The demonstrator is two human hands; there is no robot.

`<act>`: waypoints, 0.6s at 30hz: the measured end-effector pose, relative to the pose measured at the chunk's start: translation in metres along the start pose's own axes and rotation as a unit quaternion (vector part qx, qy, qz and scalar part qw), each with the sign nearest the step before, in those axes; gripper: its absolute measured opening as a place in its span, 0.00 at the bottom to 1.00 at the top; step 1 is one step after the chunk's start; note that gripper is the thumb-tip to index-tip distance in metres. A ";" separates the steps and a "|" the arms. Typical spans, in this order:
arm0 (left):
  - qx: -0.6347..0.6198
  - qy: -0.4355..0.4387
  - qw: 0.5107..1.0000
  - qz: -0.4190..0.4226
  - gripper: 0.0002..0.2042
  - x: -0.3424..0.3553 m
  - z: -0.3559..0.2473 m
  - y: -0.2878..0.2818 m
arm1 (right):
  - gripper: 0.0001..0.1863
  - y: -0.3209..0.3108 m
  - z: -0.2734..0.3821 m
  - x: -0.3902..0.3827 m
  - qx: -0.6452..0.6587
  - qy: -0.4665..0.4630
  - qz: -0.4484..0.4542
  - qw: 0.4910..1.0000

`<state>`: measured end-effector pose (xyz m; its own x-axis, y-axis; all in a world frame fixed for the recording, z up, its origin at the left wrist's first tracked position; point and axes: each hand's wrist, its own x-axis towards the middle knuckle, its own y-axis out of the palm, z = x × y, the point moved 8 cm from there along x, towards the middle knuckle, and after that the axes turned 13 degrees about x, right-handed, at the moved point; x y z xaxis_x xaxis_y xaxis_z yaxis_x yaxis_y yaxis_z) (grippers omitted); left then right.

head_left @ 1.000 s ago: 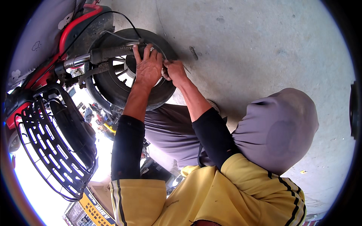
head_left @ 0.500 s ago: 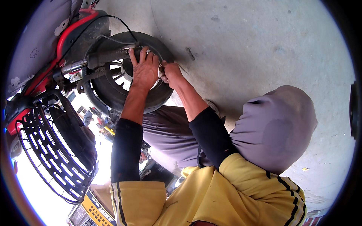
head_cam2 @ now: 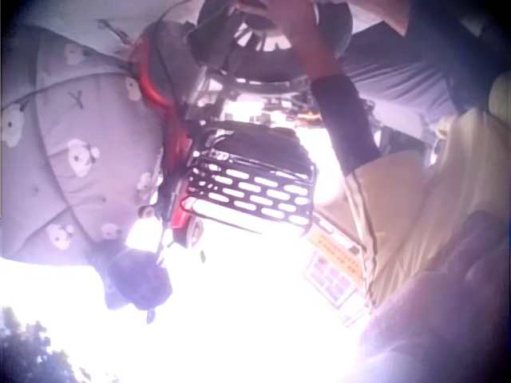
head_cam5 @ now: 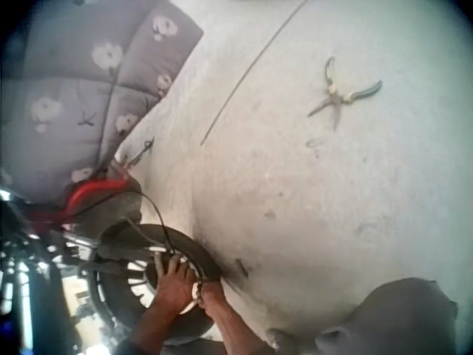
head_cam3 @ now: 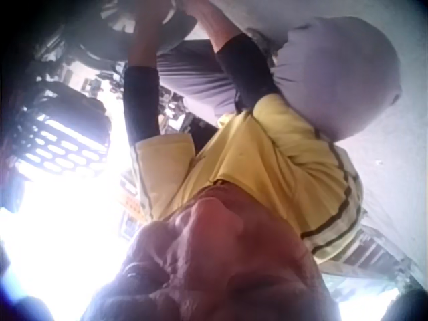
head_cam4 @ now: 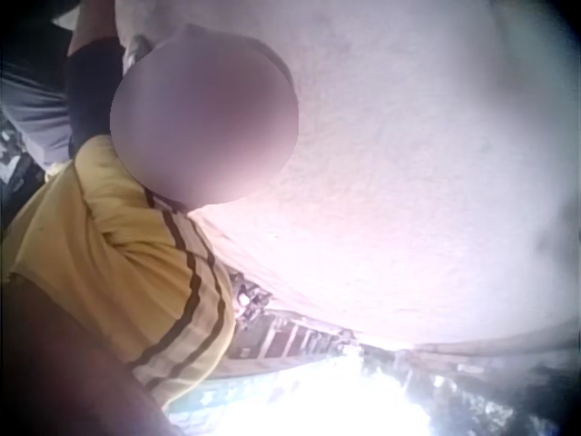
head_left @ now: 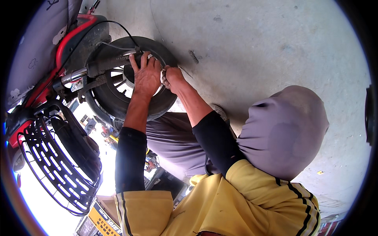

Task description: The person adjusts the front wheel brake cable and tightens nuts on the brake assembly of a red electric scooter. They use a wrench to secure the components and test the brake lever to confirm functionality.

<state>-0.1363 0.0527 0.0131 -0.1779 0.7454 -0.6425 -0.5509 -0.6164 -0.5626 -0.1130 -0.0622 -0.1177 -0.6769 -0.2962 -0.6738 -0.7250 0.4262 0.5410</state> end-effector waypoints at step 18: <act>-0.023 -0.011 1.000 0.010 0.12 0.000 0.003 -0.005 | 0.20 0.017 0.035 -0.038 -0.159 -0.103 0.042 0.981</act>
<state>-0.1361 0.0561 0.0176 -0.2076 0.7375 -0.6427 -0.5092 -0.6424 -0.5727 -0.0951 -0.0133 -0.1002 -0.7201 -0.0774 -0.6895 -0.6925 0.1433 0.7071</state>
